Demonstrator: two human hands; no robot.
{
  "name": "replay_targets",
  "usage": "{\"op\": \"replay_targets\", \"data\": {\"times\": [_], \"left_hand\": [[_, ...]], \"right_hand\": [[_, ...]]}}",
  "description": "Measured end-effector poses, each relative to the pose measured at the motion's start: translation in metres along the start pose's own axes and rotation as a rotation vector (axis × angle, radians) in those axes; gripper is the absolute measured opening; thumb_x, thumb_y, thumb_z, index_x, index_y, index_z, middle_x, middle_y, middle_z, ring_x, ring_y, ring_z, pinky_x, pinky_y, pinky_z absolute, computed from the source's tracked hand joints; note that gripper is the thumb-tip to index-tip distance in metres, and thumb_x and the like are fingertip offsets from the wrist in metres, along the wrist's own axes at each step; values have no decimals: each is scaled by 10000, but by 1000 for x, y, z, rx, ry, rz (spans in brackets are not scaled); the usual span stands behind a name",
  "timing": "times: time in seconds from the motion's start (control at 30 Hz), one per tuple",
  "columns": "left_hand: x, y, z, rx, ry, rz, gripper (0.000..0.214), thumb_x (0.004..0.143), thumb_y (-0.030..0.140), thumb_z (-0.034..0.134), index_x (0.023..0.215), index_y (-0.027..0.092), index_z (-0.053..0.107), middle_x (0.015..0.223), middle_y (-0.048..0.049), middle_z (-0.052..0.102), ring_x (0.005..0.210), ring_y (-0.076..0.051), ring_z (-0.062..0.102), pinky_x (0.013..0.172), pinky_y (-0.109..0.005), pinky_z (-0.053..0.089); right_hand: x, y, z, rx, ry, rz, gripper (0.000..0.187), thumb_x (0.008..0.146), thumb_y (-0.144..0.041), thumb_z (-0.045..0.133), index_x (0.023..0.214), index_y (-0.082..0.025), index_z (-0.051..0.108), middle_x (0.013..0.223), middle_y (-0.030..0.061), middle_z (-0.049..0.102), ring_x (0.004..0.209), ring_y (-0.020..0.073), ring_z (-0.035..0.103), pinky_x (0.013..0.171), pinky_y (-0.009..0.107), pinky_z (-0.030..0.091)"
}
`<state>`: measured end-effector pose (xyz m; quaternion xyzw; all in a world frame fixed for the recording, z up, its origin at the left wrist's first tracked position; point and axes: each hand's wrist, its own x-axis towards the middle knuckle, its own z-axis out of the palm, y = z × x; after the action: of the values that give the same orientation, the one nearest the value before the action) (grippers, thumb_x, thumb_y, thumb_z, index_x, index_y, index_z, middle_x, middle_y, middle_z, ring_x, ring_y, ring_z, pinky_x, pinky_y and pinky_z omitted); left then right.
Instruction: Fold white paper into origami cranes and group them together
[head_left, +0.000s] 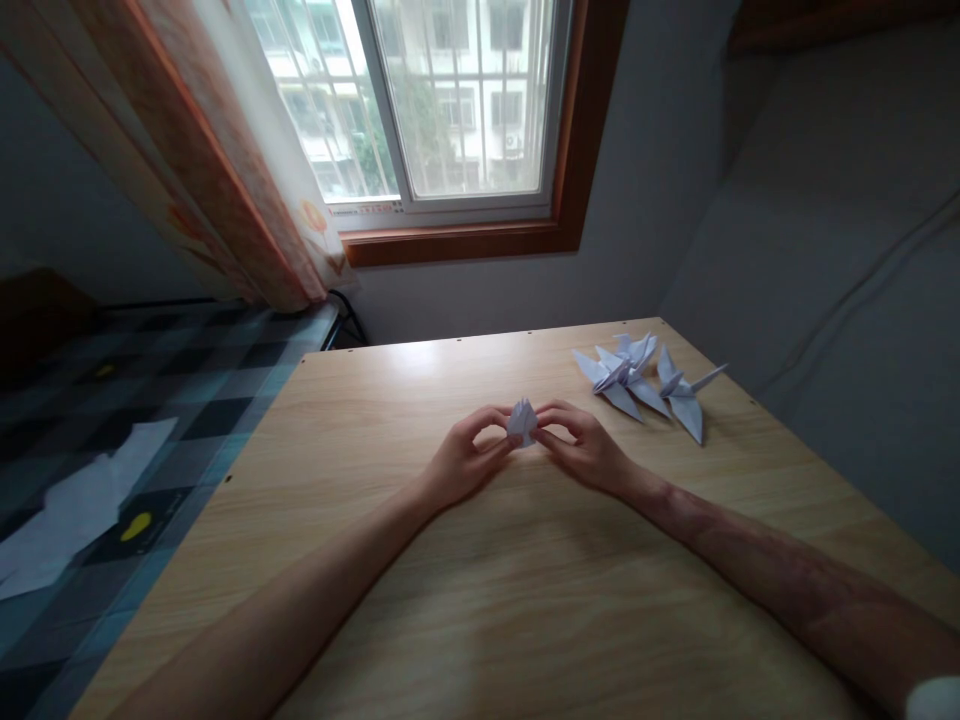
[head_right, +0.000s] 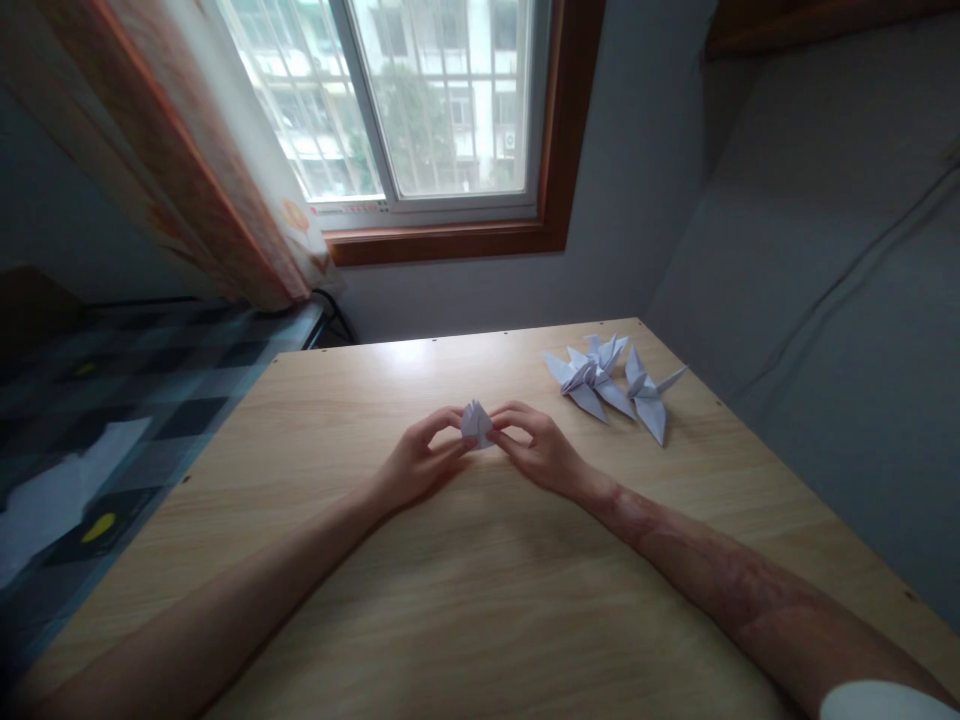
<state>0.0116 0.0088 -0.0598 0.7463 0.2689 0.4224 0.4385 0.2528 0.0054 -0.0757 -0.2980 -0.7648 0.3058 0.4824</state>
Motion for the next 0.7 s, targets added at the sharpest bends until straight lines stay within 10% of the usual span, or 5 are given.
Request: {"op": "replay_targets", "data": {"times": [0.7], "left_hand": [[-9,1,4,412,46,64,255,1146,348,461,1081,206,662,971,-69,747,874,-192,688,821,-307,527]], "right_hand": [[-5,3,4,24,114,116,192,1010,-425,775,1060,-246,822,985,52,824,899,237,744,890,382,613]]}}
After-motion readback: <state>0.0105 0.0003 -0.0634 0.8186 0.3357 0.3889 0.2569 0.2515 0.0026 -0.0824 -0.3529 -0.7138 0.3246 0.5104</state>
